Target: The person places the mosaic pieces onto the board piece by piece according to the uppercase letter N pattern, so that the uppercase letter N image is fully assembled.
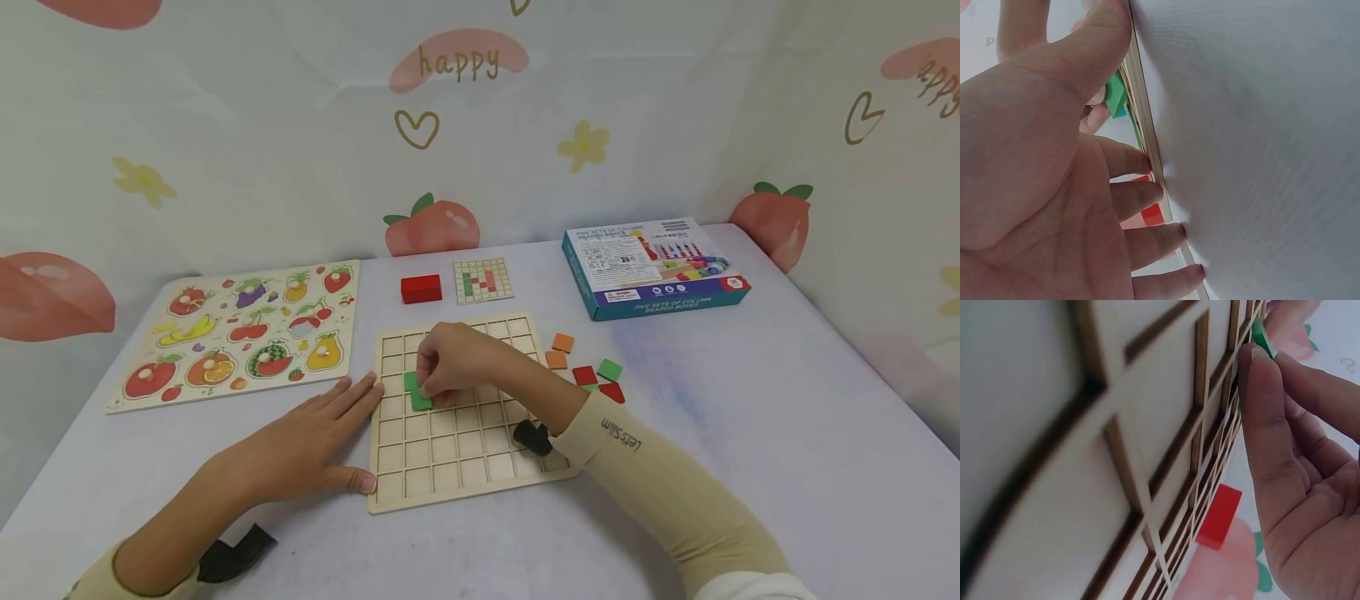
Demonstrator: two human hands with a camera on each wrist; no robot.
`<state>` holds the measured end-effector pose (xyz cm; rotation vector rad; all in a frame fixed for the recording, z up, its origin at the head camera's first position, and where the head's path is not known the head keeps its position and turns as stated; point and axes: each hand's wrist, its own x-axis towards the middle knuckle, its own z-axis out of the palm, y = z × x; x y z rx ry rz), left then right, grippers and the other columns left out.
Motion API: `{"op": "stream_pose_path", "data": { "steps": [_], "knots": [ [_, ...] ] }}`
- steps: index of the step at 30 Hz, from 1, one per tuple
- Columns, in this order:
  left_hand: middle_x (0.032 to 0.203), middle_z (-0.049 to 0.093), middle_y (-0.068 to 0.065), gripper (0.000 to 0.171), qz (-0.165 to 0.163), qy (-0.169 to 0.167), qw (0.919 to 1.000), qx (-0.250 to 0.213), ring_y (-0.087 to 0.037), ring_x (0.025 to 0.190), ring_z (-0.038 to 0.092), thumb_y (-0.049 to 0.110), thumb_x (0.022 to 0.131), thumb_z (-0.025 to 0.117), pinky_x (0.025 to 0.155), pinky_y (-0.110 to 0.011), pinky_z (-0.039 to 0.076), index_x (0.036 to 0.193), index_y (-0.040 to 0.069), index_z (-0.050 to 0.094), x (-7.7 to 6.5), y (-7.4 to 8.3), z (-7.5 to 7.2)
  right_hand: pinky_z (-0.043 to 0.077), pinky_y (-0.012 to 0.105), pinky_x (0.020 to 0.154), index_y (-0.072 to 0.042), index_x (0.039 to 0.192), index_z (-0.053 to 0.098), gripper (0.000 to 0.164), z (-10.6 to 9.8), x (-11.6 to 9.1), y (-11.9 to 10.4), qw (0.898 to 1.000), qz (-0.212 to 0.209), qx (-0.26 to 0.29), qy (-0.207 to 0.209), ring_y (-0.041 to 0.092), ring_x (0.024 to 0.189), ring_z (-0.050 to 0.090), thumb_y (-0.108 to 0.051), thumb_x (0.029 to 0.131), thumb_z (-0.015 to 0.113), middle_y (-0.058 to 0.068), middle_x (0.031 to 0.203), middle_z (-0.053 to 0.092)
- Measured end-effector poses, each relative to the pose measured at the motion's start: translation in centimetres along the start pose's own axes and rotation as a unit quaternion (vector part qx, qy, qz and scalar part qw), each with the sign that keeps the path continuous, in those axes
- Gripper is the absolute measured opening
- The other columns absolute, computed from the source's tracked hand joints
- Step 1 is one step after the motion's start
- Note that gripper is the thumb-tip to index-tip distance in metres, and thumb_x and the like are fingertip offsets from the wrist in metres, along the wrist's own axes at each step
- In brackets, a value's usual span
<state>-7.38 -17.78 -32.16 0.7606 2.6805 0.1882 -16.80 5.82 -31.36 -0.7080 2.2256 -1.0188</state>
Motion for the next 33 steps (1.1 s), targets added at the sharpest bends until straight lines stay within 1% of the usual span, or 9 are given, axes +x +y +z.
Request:
{"op": "stream_pose_path", "data": {
  "steps": [5,9,11,16,26,33],
  "knots": [
    [0.165,0.018,-0.014,0.113,0.003,0.001,1.0000,0.003,-0.044,0.148,0.018,0.075,0.080,0.062,0.111,-0.063,0.027,0.159,0.005,0.024,-0.05,-0.03,0.01,0.057,0.029,0.061,-0.006,0.078,0.068,0.014,0.51,0.39,-0.23,1.000,-0.004,-0.012,-0.002,0.017,0.061,0.067,0.001,0.086,0.077,0.003,0.070,0.067],
    [0.165,0.018,-0.014,0.113,0.005,0.003,1.0000,0.005,-0.045,0.148,0.019,0.075,0.080,0.062,0.111,-0.064,0.027,0.159,0.004,0.024,-0.09,0.01,-0.05,0.056,0.028,0.061,-0.008,0.076,0.068,0.015,0.68,0.54,-0.37,1.000,-0.007,-0.030,-0.002,0.015,0.059,0.064,0.000,0.086,0.076,0.002,0.069,0.066],
    [0.165,0.019,-0.014,0.113,0.006,0.004,1.0000,0.004,-0.045,0.148,0.019,0.075,0.080,0.062,0.111,-0.064,0.027,0.159,0.004,0.024,-0.10,0.03,-0.03,0.054,0.027,0.061,-0.009,0.076,0.068,0.015,0.72,0.60,-0.44,0.999,-0.008,-0.048,0.000,0.014,0.059,0.062,-0.002,0.086,0.076,0.000,0.068,0.065],
    [0.165,0.019,-0.014,0.112,0.007,0.007,0.9999,0.006,-0.044,0.148,0.019,0.074,0.080,0.063,0.111,-0.063,0.027,0.159,0.004,0.024,-0.09,0.02,-0.04,0.052,0.026,0.058,-0.010,0.076,0.069,0.015,0.88,0.61,-0.58,0.997,-0.005,-0.072,0.002,0.013,0.058,0.059,-0.003,0.087,0.076,0.000,0.067,0.064],
    [0.165,0.019,-0.014,0.112,0.009,0.007,0.9999,0.002,-0.045,0.147,0.019,0.075,0.080,0.062,0.111,-0.064,0.027,0.159,0.004,0.025,-0.14,0.11,-0.12,0.053,0.026,0.059,-0.013,0.078,0.068,0.017,0.94,0.32,-0.67,0.998,-0.004,-0.060,0.001,0.012,0.062,0.061,-0.001,0.085,0.077,-0.001,0.070,0.066],
    [0.165,0.019,-0.015,0.112,0.009,0.007,0.9999,0.004,-0.045,0.147,0.019,0.073,0.080,0.064,0.111,-0.063,0.027,0.159,0.003,0.024,-0.09,0.03,-0.12,0.054,0.027,0.059,-0.009,0.084,0.070,0.011,0.79,-0.10,-0.51,0.999,-0.009,-0.046,-0.006,0.015,0.062,0.062,-0.001,0.087,0.076,0.001,0.072,0.066]
  ]
}}
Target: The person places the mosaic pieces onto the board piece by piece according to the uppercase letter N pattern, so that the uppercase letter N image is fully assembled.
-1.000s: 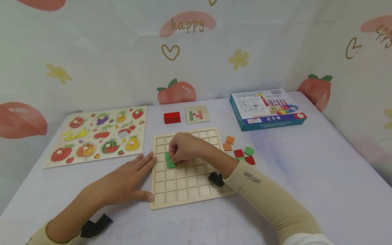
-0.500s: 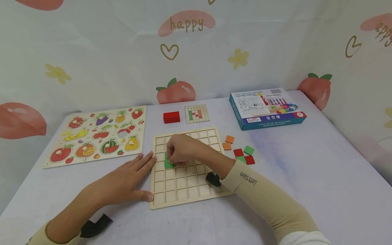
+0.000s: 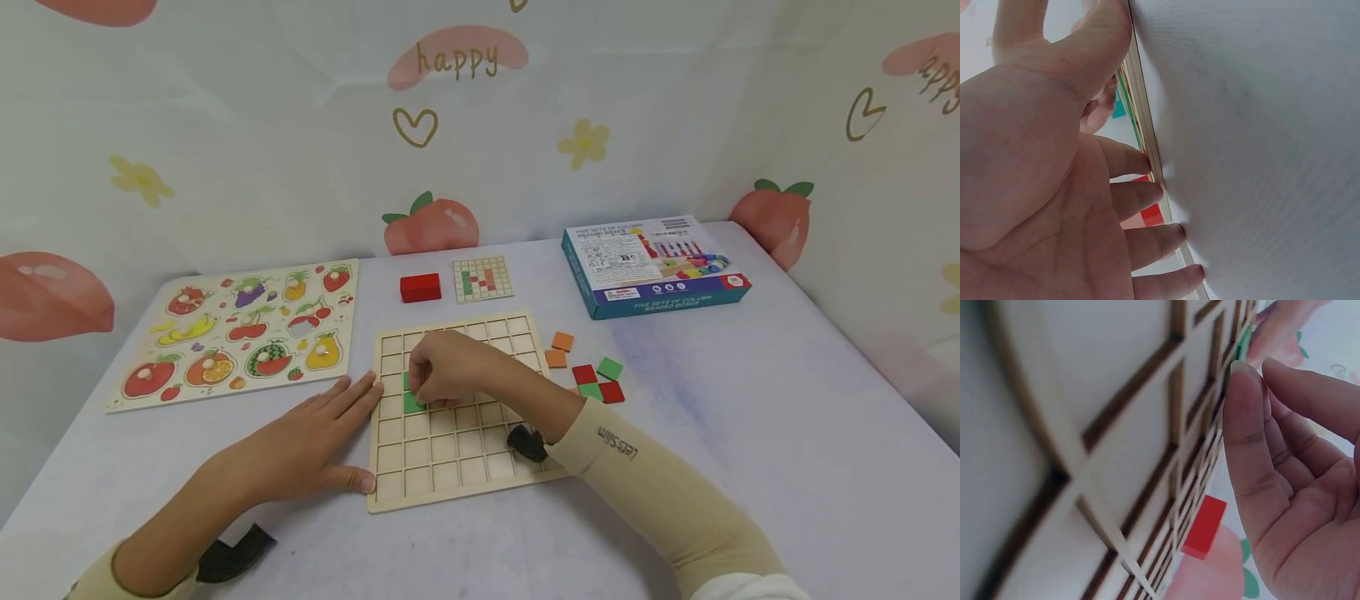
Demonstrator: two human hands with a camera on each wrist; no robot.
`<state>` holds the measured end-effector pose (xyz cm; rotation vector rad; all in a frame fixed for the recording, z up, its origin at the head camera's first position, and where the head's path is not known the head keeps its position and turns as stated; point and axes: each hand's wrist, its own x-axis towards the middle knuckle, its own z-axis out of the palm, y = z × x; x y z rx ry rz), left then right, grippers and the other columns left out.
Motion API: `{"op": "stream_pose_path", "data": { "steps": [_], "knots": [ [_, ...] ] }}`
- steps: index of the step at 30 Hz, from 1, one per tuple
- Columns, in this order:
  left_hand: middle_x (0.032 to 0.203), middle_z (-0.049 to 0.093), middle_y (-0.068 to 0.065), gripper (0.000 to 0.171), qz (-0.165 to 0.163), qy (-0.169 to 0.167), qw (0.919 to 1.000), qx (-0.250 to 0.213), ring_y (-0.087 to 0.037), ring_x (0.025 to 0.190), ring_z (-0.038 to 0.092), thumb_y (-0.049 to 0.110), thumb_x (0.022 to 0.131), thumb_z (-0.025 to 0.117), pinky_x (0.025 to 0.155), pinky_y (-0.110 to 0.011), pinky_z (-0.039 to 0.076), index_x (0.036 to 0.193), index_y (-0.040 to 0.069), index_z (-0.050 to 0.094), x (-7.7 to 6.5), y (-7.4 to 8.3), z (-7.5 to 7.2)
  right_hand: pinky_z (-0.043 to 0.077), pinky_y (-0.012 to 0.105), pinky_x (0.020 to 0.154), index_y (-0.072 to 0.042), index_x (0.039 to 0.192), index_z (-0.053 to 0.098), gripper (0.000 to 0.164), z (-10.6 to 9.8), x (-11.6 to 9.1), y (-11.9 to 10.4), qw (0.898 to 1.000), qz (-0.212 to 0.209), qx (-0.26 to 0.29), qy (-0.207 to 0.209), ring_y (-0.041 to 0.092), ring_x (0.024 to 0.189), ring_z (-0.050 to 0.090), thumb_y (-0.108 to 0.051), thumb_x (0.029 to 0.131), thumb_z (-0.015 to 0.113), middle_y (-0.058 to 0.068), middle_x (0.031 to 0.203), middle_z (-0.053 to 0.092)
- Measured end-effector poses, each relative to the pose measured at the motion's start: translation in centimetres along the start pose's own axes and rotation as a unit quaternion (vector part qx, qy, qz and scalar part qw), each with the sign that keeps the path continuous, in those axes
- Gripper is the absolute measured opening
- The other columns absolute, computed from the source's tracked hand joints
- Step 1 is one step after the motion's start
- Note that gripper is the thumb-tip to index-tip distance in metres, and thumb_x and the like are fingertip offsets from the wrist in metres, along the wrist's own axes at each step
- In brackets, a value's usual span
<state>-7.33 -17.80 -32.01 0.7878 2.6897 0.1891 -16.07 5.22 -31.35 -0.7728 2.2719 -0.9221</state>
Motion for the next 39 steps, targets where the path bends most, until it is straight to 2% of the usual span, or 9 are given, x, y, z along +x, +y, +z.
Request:
{"op": "stream_pose_path", "data": {
  "steps": [7,10,15,23,32,39],
  "knots": [
    [0.165,0.019,-0.015,0.111,-0.002,0.000,1.0000,0.000,-0.045,0.148,0.019,0.071,0.081,0.065,0.112,-0.063,0.027,0.159,0.003,0.025,0.0,0.1,0.0,0.049,0.026,0.066,-0.012,0.087,0.071,0.010,-0.6,-1.5,0.2,0.998,-0.038,-0.042,0.012,0.011,0.070,0.057,-0.002,0.088,0.072,-0.004,0.074,0.063],
    [0.165,0.019,-0.015,0.111,-0.003,0.000,1.0000,-0.002,-0.045,0.148,0.019,0.071,0.081,0.065,0.112,-0.063,0.027,0.159,0.004,0.025,0.0,0.1,0.0,0.050,0.027,0.070,-0.013,0.088,0.072,0.010,-0.9,-2.6,0.4,0.998,-0.040,-0.050,0.018,0.012,0.074,0.057,-0.004,0.089,0.071,-0.006,0.077,0.063],
    [0.165,0.019,-0.015,0.111,-0.002,0.000,1.0000,-0.001,-0.045,0.148,0.018,0.071,0.081,0.065,0.112,-0.063,0.027,0.159,0.004,0.025,0.0,0.2,0.0,0.051,0.030,0.072,-0.013,0.089,0.072,0.008,-1.8,-4.5,1.4,0.999,-0.022,-0.029,0.030,0.013,0.075,0.059,-0.005,0.090,0.070,-0.005,0.076,0.063],
    [0.165,0.018,-0.015,0.110,-0.001,-0.002,1.0000,0.003,-0.045,0.148,0.018,0.070,0.082,0.065,0.112,-0.063,0.026,0.159,0.003,0.024,0.0,0.1,0.0,0.053,0.034,0.070,-0.007,0.095,0.072,0.004,-3.3,-7.4,3.6,0.999,0.008,0.003,0.045,0.017,0.073,0.060,-0.007,0.093,0.069,0.000,0.077,0.065],
    [0.165,0.017,-0.015,0.110,-0.003,-0.007,1.0000,0.002,-0.045,0.148,0.017,0.069,0.082,0.066,0.112,-0.063,0.026,0.159,0.003,0.023,0.1,0.2,-0.1,0.052,0.035,0.073,-0.008,0.094,0.072,0.003,-4.9,-10.8,5.7,0.996,0.047,-0.027,0.072,0.020,0.081,0.057,-0.010,0.092,0.072,0.000,0.081,0.063],
    [0.165,0.018,-0.015,0.111,-0.002,-0.005,1.0000,0.001,-0.045,0.148,0.018,0.071,0.082,0.065,0.112,-0.063,0.026,0.159,0.003,0.024,0.0,0.1,0.0,0.050,0.031,0.064,-0.012,0.089,0.071,0.005,-5.2,-12.7,6.7,0.993,0.091,-0.046,0.063,0.019,0.077,0.056,-0.015,0.090,0.076,0.000,0.076,0.061]
  ]
}}
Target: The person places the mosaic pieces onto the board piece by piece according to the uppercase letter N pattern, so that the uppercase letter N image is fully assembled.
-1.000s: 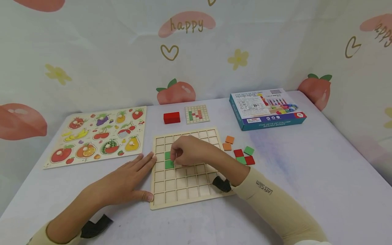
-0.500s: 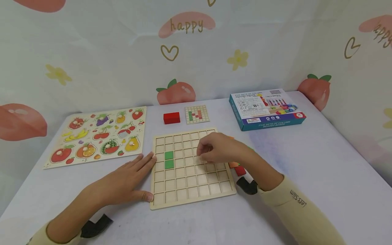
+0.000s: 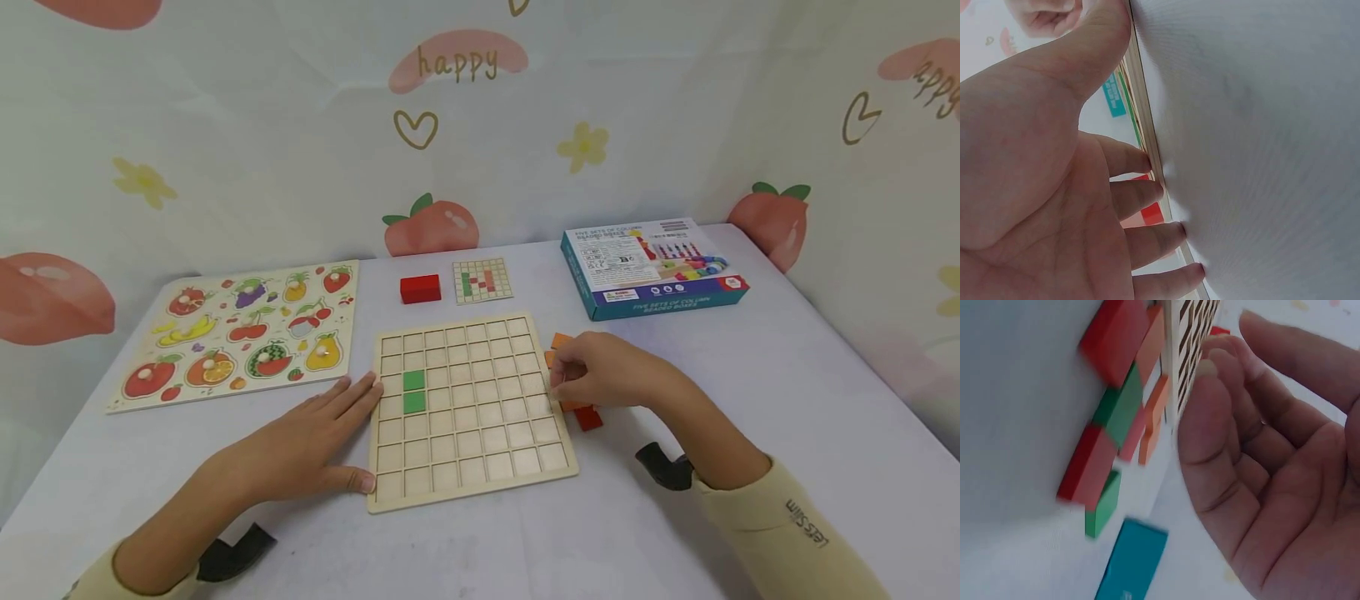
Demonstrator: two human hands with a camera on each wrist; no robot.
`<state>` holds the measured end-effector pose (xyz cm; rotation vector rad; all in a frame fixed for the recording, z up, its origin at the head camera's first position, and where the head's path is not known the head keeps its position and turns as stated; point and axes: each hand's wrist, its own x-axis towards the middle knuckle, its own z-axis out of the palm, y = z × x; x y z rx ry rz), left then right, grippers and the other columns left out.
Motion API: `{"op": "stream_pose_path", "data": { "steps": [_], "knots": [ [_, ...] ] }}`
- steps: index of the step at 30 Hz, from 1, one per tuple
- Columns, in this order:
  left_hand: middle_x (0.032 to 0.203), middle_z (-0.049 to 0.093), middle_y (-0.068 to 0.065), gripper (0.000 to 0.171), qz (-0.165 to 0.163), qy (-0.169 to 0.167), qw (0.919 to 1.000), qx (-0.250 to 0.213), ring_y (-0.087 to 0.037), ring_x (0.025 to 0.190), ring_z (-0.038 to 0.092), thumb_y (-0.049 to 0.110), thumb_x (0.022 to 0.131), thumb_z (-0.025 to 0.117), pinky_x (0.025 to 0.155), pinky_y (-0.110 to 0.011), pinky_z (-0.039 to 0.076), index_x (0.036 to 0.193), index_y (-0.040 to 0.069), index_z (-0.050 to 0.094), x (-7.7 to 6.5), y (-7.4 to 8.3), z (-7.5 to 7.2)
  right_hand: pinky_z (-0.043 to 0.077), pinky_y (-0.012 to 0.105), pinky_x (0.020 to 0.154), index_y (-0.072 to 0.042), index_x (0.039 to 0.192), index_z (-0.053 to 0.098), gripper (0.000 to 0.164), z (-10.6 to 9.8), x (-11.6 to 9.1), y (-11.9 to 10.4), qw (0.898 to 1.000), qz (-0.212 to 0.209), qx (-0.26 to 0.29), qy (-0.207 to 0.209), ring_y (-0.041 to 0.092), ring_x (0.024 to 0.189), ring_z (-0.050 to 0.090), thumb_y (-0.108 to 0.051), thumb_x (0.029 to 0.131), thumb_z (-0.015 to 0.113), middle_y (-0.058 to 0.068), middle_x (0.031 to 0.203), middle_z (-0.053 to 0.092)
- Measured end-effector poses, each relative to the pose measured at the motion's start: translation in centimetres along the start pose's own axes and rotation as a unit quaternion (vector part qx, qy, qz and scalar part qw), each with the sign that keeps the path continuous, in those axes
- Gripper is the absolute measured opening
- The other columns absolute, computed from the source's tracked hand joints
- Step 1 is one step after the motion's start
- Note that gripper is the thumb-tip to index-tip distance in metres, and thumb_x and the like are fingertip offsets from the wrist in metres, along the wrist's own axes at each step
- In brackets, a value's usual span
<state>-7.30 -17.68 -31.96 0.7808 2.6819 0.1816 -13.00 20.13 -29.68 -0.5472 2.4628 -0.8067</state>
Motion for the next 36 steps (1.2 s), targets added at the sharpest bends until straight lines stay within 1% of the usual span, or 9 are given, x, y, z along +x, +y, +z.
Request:
{"op": "stream_pose_path", "data": {
  "steps": [6,8,11,15,19,25,27,32,36],
  "knots": [
    [0.165,0.018,-0.016,0.110,-0.001,0.001,1.0000,-0.001,-0.045,0.148,0.018,0.071,0.082,0.065,0.112,-0.062,0.026,0.159,0.003,0.024,0.0,0.0,0.1,0.048,0.031,0.062,-0.015,0.083,0.067,0.017,-0.3,-0.9,1.3,0.996,0.050,-0.065,-0.028,0.017,0.075,0.054,-0.020,0.083,0.083,-0.001,0.072,0.057],
    [0.165,0.018,-0.016,0.111,0.001,0.002,1.0000,-0.001,-0.045,0.147,0.019,0.072,0.081,0.065,0.112,-0.063,0.027,0.159,0.004,0.024,0.0,-0.1,0.1,0.048,0.031,0.063,-0.015,0.082,0.066,0.021,-0.2,-1.0,1.7,0.994,0.064,-0.082,-0.032,0.017,0.076,0.053,-0.021,0.080,0.085,0.000,0.073,0.057],
    [0.165,0.018,-0.015,0.110,0.001,0.001,1.0000,0.001,-0.045,0.148,0.018,0.071,0.082,0.064,0.112,-0.063,0.026,0.159,0.004,0.024,0.0,-0.1,0.1,0.049,0.031,0.062,-0.014,0.082,0.064,0.025,-0.1,-1.0,2.3,0.992,0.073,-0.100,-0.027,0.017,0.076,0.053,-0.023,0.078,0.087,0.000,0.072,0.055],
    [0.165,0.018,-0.015,0.109,-0.001,0.000,1.0000,0.001,-0.045,0.148,0.018,0.070,0.082,0.066,0.112,-0.062,0.026,0.159,0.003,0.024,0.0,-0.1,0.1,0.049,0.031,0.061,-0.014,0.081,0.063,0.027,0.1,-0.6,2.6,0.991,0.075,-0.108,-0.016,0.017,0.075,0.053,-0.026,0.078,0.087,0.001,0.072,0.055],
    [0.165,0.018,-0.015,0.109,-0.001,0.000,1.0000,0.002,-0.045,0.148,0.017,0.070,0.083,0.065,0.113,-0.062,0.025,0.159,0.003,0.024,0.0,-0.1,0.1,0.046,0.030,0.060,-0.014,0.078,0.063,0.026,0.3,-0.4,2.6,0.991,0.074,-0.115,-0.003,0.016,0.074,0.053,-0.029,0.081,0.085,0.000,0.070,0.054],
    [0.165,0.017,-0.015,0.110,-0.001,0.002,1.0000,0.002,-0.044,0.148,0.017,0.071,0.082,0.064,0.113,-0.062,0.026,0.159,0.003,0.024,0.0,-0.1,0.2,0.041,0.030,0.059,-0.014,0.075,0.062,0.028,0.2,-0.2,2.5,0.990,0.058,-0.129,0.022,0.016,0.073,0.051,-0.033,0.086,0.080,-0.001,0.068,0.052],
    [0.165,0.017,-0.015,0.110,-0.001,0.001,1.0000,0.002,-0.044,0.148,0.017,0.071,0.082,0.064,0.113,-0.062,0.026,0.159,0.003,0.024,0.0,-0.1,0.2,0.042,0.030,0.060,-0.014,0.077,0.063,0.028,0.1,-0.3,2.6,0.989,0.059,-0.132,0.029,0.017,0.074,0.051,-0.033,0.085,0.081,-0.001,0.069,0.052],
    [0.165,0.017,-0.015,0.110,-0.003,0.000,1.0000,0.003,-0.044,0.148,0.017,0.072,0.082,0.063,0.113,-0.062,0.025,0.159,0.004,0.024,0.0,-0.1,0.2,0.049,0.030,0.062,-0.012,0.088,0.067,0.025,-0.4,-0.4,2.7,0.988,0.087,-0.121,0.048,0.019,0.076,0.054,-0.027,0.081,0.085,0.001,0.073,0.057],
    [0.165,0.018,-0.015,0.110,-0.003,0.001,1.0000,0.007,-0.044,0.148,0.018,0.072,0.081,0.064,0.113,-0.062,0.026,0.159,0.004,0.024,0.1,-0.1,0.2,0.050,0.031,0.062,-0.008,0.092,0.070,0.025,-0.5,-0.2,2.9,0.988,0.094,-0.114,0.047,0.019,0.076,0.054,-0.024,0.080,0.086,0.002,0.073,0.057]
  ]
}}
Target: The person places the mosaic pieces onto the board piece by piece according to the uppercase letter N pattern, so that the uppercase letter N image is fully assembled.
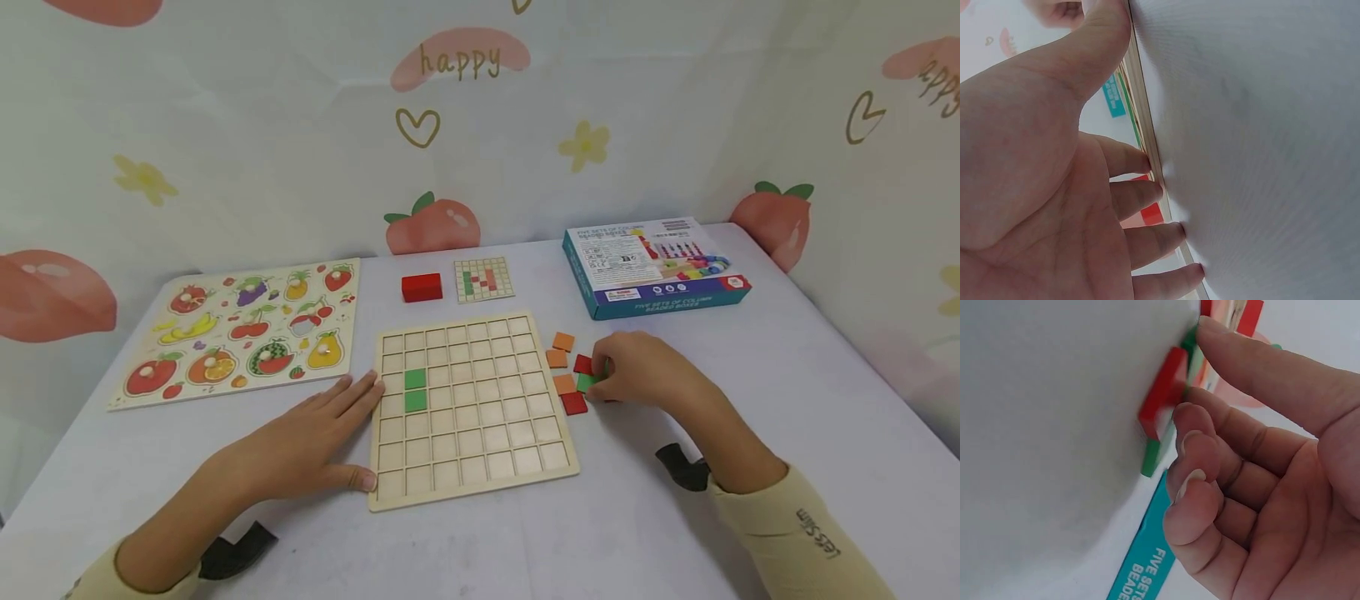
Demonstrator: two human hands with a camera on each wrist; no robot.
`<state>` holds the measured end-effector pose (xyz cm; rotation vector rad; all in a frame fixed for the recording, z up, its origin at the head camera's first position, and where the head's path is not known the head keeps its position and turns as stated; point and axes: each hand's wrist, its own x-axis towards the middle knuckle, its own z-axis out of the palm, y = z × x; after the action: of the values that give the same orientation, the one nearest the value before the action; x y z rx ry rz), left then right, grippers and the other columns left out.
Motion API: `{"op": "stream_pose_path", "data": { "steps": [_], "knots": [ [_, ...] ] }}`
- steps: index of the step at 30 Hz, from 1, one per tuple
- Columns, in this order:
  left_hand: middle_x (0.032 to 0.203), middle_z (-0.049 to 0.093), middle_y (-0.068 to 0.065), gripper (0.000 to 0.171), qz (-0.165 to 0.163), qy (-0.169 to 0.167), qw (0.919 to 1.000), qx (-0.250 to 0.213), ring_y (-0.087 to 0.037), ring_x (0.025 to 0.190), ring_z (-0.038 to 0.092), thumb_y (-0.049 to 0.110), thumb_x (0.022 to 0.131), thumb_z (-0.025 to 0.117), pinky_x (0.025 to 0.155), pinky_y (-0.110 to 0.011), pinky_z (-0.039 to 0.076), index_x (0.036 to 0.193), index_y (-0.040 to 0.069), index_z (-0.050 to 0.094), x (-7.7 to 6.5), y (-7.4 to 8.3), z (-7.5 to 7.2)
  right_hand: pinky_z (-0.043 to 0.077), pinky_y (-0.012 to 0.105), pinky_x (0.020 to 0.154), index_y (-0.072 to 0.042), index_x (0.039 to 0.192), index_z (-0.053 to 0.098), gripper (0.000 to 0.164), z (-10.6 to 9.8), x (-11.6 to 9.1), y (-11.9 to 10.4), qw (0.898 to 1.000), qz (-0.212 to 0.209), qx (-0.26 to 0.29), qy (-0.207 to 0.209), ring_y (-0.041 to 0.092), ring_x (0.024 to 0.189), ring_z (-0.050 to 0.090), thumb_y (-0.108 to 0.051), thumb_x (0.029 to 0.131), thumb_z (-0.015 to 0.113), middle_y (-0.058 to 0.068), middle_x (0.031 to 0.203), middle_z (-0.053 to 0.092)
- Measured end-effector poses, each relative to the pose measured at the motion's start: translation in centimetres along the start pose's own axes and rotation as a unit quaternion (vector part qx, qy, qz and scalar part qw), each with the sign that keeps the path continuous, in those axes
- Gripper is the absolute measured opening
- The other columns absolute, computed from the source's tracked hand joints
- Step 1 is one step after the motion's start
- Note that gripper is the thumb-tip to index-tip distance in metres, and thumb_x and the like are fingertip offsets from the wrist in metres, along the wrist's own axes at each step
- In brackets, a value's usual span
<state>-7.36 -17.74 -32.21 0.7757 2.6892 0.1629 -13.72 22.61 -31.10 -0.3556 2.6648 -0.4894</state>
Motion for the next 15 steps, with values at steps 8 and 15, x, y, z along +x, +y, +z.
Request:
{"op": "stream_pose_path", "data": {
  "steps": [8,15],
  "knots": [
    [0.165,0.018,-0.015,0.110,-0.001,0.000,1.0000,0.002,-0.044,0.148,0.018,0.071,0.082,0.065,0.112,-0.062,0.026,0.159,0.004,0.024,-0.01,0.07,-0.05,0.051,0.031,0.063,-0.007,0.090,0.068,0.024,0.16,0.20,-0.03,1.000,-0.005,0.010,0.001,0.020,0.076,0.054,-0.019,0.079,0.086,0.002,0.074,0.057],
    [0.165,0.018,-0.015,0.110,-0.001,0.000,1.0000,0.001,-0.044,0.148,0.018,0.070,0.082,0.066,0.113,-0.062,0.026,0.159,0.004,0.024,-0.03,0.11,-0.14,0.050,0.031,0.063,-0.009,0.087,0.063,0.025,0.00,0.09,0.15,0.999,-0.028,0.033,-0.001,0.019,0.078,0.054,-0.017,0.080,0.085,0.002,0.077,0.056]
  ]
}}
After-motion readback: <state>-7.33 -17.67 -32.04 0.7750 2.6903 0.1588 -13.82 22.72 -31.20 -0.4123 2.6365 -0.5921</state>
